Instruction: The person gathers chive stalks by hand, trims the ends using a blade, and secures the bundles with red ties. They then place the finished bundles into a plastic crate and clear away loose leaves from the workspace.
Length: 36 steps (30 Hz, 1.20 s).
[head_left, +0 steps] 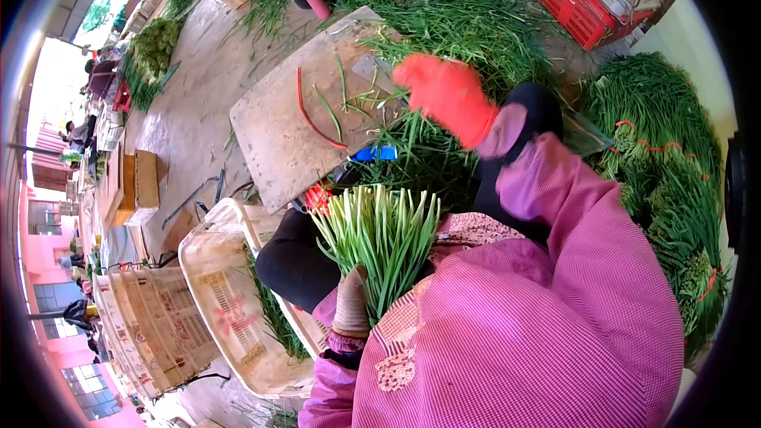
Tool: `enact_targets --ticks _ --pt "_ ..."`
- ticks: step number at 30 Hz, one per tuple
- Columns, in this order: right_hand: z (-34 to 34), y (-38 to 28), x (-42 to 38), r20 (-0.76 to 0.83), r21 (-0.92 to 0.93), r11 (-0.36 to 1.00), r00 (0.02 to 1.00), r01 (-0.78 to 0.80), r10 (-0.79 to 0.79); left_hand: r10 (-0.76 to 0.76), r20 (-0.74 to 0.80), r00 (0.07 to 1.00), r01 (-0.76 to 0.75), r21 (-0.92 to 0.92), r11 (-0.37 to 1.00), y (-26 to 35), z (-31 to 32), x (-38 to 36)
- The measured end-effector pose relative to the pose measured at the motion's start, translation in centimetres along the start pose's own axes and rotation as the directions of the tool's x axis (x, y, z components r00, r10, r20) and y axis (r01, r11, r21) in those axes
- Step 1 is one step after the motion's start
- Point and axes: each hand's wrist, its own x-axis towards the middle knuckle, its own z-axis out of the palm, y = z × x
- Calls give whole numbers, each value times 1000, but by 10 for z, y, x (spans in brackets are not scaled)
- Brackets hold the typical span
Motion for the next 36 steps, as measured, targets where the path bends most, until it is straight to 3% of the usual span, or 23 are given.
enact_targets --ticks 1,2,4,5,7,10,11,13,15,17,19,21,22,23,24,25,27,28,29,31,33,35,36 --pt "-17 10 17 -144 -360 931 983 56 -115 2 0 1000 -2 -2 1000 0 2 -2" --pt "-29 9 23 -144 -361 931 983 58 -117 22 31 999 -21 -11 1000 1 7 -5" --pt "-48 4 30 -10 -813 575 990 -91 142 -10 38 999 9 8 1000 5 9 -2" --pt "-46 1 27 -13 -816 571 991 -89 137 -6 46 999 6 5 1000 5 12 -1" --pt "-20 -9 -1 286 -458 869 957 188 -56 -35 47 998 35 -13 999 10 27 -8" --pt "50 -14 -46 616 2 994 783 105 -84 -34 70 997 35 -5 999 11 30 -10" --pt "64 -23 -59 685 91 995 723 40 -92 -34 77 996 35 -9 999 11 33 -11" --pt "80 -41 -71 743 -83 992 670 96 -3 -19 69 997 21 -28 999 9 33 -13" --pt "88 -32 -66 685 -51 995 728 84 -26 -23 70 997 25 -24 999 11 35 -15" --pt "78 -16 -42 504 -419 821 851 388 -145 -19 64 998 19 -2 1000 12 33 -17" --pt "58 15 -6 230 -603 751 960 268 -159 -12 63 998 11 21 1000 13 34 -18" --pt "40 26 15 174 -694 705 984 148 -35 1 41 999 -2 28 1000 16 38 -20" --pt "43 26 10 -23 -745 568 836 351 -548 -13 26 1000 12 27 1000 14 31 -16" --pt "50 25 -2 -24 -748 566 838 347 -545 -17 30 999 16 28 999 14 26 -12" --pt "60 7 -22 78 -363 841 913 401 -401 -30 53 998 28 33 999 13 22 -10" --pt "69 -9 -39 237 86 954 924 286 -299 -42 75 996 39 38 998 12 21 -9" --pt "76 -31 -56 670 93 992 731 91 -130 -31 75 997 28 45 999 15 35 -13" --pt "87 -27 -59 587 -93 963 795 253 -153 -18 68 998 15 33 999 15 36 -14" --pt "91 -18 -53 589 -89 964 794 252 -153 -5 56 998 4 18 1000 14 36 -16" --pt "82 -7 -26 272 -495 828 952 263 -139 17 28 999 -17 6 1000 15 36 -24" --pt "56 -12 -21 221 -486 848 968 212 -115 65 2 998 -65 -9 998 15 35 -24" --pt "46 -18 -29 251 -72 952 930 296 -270 70 0 998 -70 -6 998 17 38 -25" --pt "46 -20 -35 295 32 946 901 322 -317 67 7 998 -67 -6 998 17 37 -24"
